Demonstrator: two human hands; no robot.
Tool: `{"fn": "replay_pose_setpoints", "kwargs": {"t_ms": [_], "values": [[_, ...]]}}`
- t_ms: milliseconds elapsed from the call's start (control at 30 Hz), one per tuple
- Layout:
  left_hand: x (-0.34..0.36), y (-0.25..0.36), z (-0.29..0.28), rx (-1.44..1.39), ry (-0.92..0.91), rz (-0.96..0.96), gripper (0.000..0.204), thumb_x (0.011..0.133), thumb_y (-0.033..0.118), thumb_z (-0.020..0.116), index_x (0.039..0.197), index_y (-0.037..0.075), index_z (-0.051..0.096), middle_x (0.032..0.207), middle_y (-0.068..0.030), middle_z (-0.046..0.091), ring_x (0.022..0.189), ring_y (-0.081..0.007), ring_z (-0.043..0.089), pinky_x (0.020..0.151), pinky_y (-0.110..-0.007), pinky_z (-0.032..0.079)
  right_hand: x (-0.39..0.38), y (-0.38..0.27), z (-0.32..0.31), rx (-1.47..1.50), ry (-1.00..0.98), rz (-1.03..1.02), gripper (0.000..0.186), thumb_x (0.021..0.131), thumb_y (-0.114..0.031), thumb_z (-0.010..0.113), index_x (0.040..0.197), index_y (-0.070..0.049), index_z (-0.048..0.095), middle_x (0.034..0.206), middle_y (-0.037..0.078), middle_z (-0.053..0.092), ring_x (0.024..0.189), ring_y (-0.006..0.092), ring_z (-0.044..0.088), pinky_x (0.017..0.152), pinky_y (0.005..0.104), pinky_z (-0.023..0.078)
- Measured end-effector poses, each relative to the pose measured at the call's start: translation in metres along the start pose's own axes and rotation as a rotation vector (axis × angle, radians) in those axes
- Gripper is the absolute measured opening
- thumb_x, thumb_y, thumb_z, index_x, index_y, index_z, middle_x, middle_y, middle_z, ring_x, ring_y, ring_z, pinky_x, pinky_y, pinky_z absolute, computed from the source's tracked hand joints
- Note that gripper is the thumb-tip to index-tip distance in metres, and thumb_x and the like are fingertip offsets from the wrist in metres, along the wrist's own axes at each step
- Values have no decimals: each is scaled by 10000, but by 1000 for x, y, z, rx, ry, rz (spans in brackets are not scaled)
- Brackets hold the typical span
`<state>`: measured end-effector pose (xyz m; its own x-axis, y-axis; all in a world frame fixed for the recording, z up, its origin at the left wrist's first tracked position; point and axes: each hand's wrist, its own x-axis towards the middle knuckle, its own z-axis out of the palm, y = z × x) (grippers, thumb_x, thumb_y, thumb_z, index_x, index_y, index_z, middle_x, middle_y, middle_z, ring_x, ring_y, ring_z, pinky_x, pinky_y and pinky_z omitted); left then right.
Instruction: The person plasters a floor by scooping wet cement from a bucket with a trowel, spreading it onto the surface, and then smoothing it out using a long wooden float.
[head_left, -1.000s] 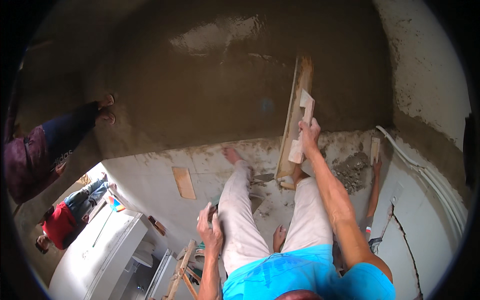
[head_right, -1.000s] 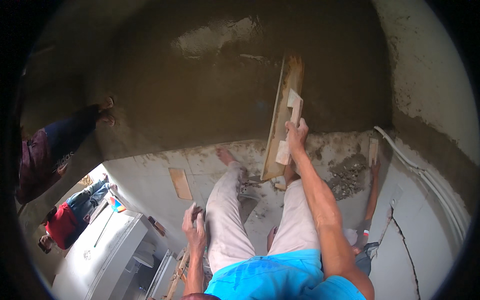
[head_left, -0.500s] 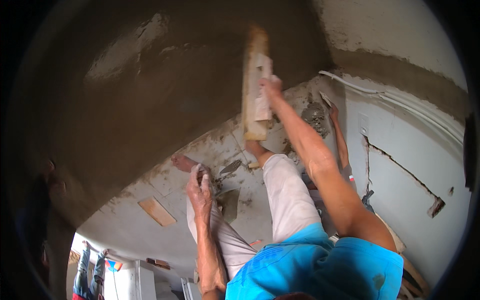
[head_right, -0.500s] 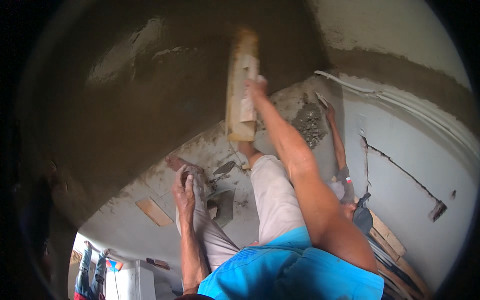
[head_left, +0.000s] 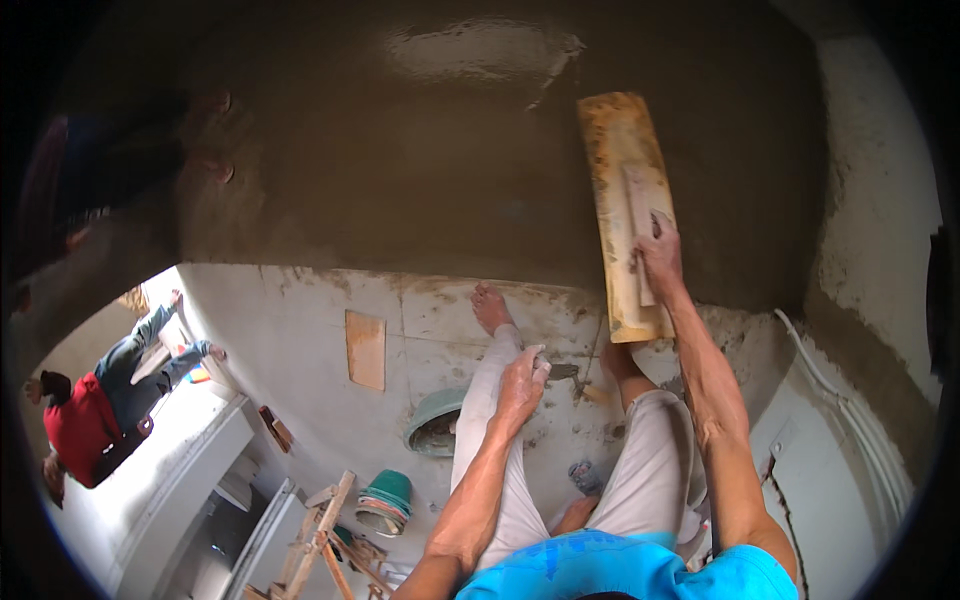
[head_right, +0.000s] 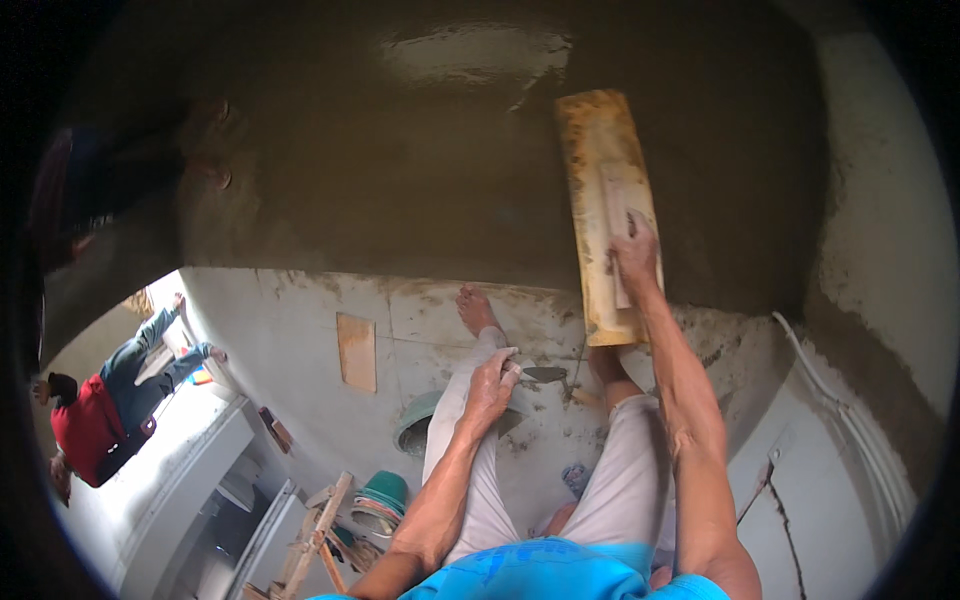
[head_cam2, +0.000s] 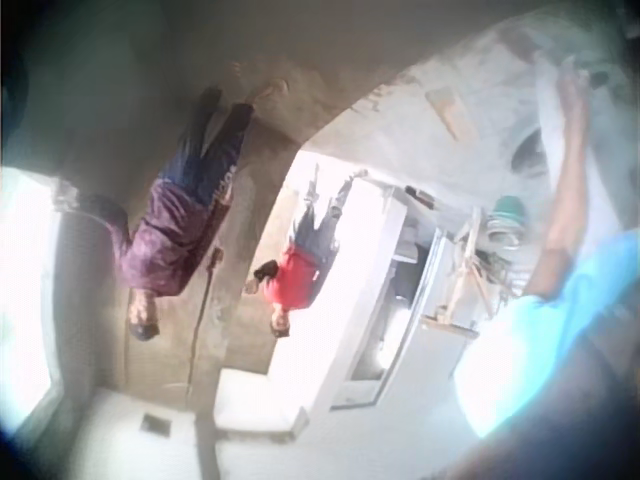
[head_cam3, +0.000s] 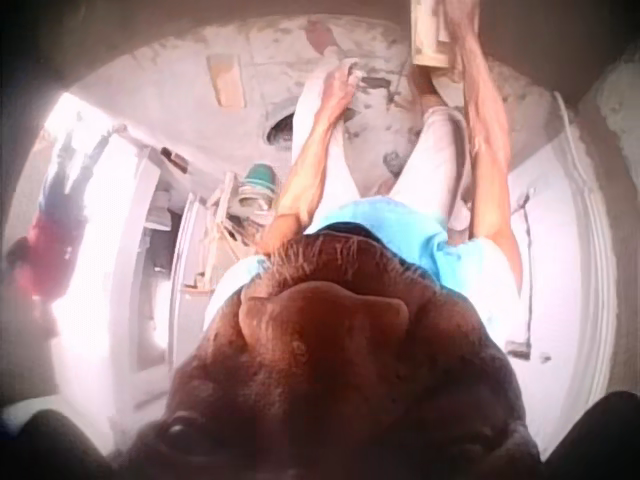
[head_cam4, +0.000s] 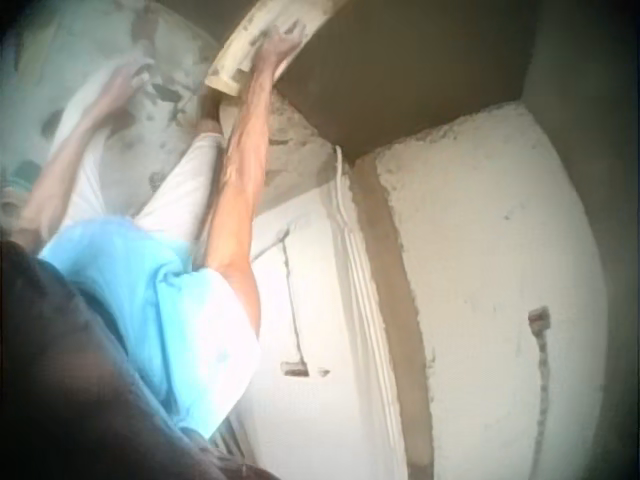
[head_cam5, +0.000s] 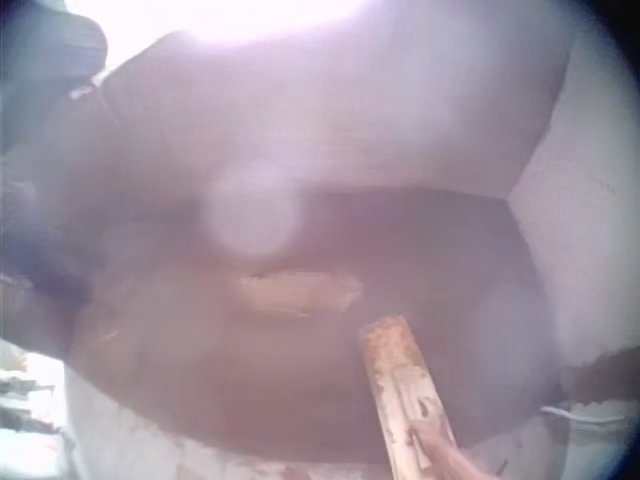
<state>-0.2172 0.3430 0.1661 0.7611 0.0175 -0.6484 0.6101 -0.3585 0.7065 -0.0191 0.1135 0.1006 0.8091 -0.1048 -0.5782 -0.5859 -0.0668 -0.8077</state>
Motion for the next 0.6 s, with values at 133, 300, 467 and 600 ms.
{"fn": "replay_pose_setpoints", "kwargs": {"t_ms": [133,300,467,600], "values": [[12,5,-4,-11,43,-30,350,840,142,597,1155,-8,565,904,-214,640,869,-383,616,770,-445,475,53,4,89,-430,-3,-498,565,685,-29,535,1250,-7,530,1004,191,639,919,321,617,805,379,492],[24,6,-10,-41,60,-109,358,852,166,592,1166,-3,559,997,-224,631,934,-400,598,813,-462,463,90,-12,185,-465,-68,-702,510,725,-103,546,1223,7,547,1044,232,627,978,343,609,862,370,471],[31,3,-14,-20,120,-57,363,853,164,593,1173,-1,550,1036,-227,616,944,-412,591,814,-466,464,149,-7,232,-882,10,-629,414,730,-122,561,1122,11,575,905,240,629,897,420,605,799,447,481],[32,3,-12,-9,196,-49,347,840,145,604,1151,-4,568,986,-225,630,917,-395,605,791,-452,474,175,9,239,-828,84,-769,413,721,-109,553,1118,1,583,901,250,626,908,433,594,807,474,474]]}}
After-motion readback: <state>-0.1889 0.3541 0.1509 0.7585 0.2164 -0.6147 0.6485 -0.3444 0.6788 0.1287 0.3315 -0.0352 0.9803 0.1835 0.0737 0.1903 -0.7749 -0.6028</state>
